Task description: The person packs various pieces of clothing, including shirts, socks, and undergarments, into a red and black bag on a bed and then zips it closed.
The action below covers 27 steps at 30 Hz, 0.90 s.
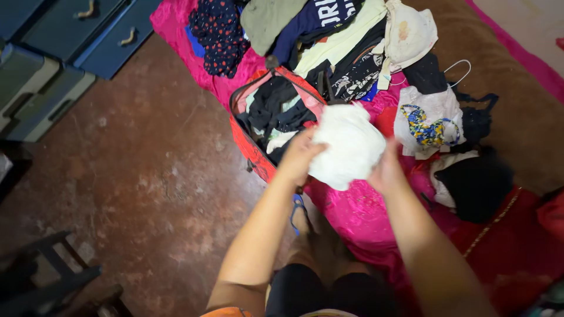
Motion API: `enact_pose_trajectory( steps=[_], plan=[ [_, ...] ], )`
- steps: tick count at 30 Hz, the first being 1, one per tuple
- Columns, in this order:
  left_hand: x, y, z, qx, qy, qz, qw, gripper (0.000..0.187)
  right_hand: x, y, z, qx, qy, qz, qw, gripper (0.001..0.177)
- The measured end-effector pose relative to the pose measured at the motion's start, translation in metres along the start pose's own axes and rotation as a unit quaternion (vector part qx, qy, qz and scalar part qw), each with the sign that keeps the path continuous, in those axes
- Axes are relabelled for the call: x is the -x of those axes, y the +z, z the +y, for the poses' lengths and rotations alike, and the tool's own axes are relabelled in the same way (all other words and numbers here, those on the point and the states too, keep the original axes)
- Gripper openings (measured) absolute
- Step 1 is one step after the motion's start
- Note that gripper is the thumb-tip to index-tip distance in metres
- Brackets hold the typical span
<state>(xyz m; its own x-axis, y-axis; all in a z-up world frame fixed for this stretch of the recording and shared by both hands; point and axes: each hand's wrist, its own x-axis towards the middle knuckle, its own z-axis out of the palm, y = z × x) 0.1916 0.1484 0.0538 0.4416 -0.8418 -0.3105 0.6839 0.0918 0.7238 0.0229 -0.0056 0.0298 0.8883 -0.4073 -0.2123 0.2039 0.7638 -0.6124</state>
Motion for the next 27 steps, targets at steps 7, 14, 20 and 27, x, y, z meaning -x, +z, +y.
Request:
enact_pose_trajectory(
  steps=[7,14,20,27],
  plan=[
    [-0.045,-0.082,0.141,-0.133,-0.069,-0.068,0.986,0.053,-0.134,-0.102,0.116,0.625,-0.181,0.203,0.732,0.058],
    [-0.08,-0.092,0.115,-0.795,0.007,0.231,0.56,0.057,-0.183,-0.039,0.109,0.682,-0.096,0.24,0.684,0.059],
    [-0.072,-0.087,0.022,-0.824,0.113,0.039,0.553,0.064,-0.192,0.007,0.075,0.733,-0.134,0.27,0.61,0.015],
    [-0.134,-0.141,0.021,-0.873,0.065,0.074,0.478,0.063,-0.186,-0.001,0.052,0.679,-0.219,0.247,0.656,0.017]
  ],
)
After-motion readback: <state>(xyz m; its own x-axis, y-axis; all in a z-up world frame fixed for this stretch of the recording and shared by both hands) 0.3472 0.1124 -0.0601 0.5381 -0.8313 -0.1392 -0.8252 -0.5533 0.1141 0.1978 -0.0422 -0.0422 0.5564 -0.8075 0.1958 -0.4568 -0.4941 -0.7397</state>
